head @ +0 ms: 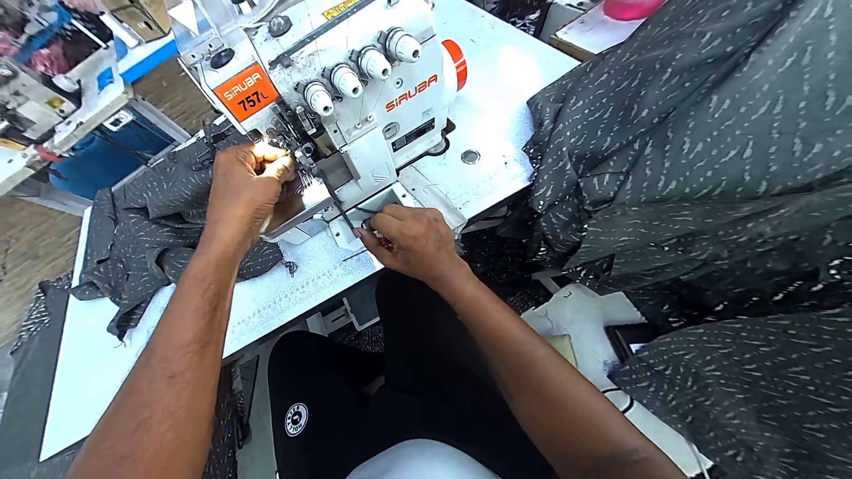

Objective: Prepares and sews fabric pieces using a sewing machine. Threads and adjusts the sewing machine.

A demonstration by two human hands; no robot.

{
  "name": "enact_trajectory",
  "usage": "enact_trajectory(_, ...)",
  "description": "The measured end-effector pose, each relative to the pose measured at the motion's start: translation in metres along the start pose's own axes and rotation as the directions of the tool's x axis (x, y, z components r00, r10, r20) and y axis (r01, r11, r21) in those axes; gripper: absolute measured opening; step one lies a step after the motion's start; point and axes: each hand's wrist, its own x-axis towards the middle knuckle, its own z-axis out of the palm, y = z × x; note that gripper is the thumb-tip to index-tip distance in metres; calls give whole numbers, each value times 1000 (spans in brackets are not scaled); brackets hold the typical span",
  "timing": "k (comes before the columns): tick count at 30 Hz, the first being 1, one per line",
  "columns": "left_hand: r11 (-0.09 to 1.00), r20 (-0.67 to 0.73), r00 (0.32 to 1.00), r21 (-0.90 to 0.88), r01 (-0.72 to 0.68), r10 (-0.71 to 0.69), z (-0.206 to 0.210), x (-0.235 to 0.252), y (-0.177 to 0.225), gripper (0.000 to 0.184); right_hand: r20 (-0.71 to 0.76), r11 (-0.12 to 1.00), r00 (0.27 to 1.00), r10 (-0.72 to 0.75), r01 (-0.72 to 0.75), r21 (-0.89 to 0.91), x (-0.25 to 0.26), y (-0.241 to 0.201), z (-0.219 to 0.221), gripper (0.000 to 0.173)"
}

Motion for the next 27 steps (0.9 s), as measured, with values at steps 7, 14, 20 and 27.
enact_trajectory(7, 992, -10, 993, -44, -116, 116, -5, -4, -17, 9, -38, 1000, 999, 20, -19, 20, 0, 0, 3, 33)
enact_trajectory(14, 954, -84, 953, 101, -281, 290, 0, -7, -28, 20, -46, 1000, 999, 24, -24, 4, -1, 0, 5, 34)
enact_trajectory(20, 952, -93, 950, 105, -289, 298, 2, -5, -27, 17, -59, 999, 998, 33, -33, 11, 0, 0, 4, 33)
enact_trajectory(27, 963, -65, 961, -10, -269, 268, 0, 2, -26, 10, -61, 1000, 998, 24, -23, 14, 0, -1, 4, 33)
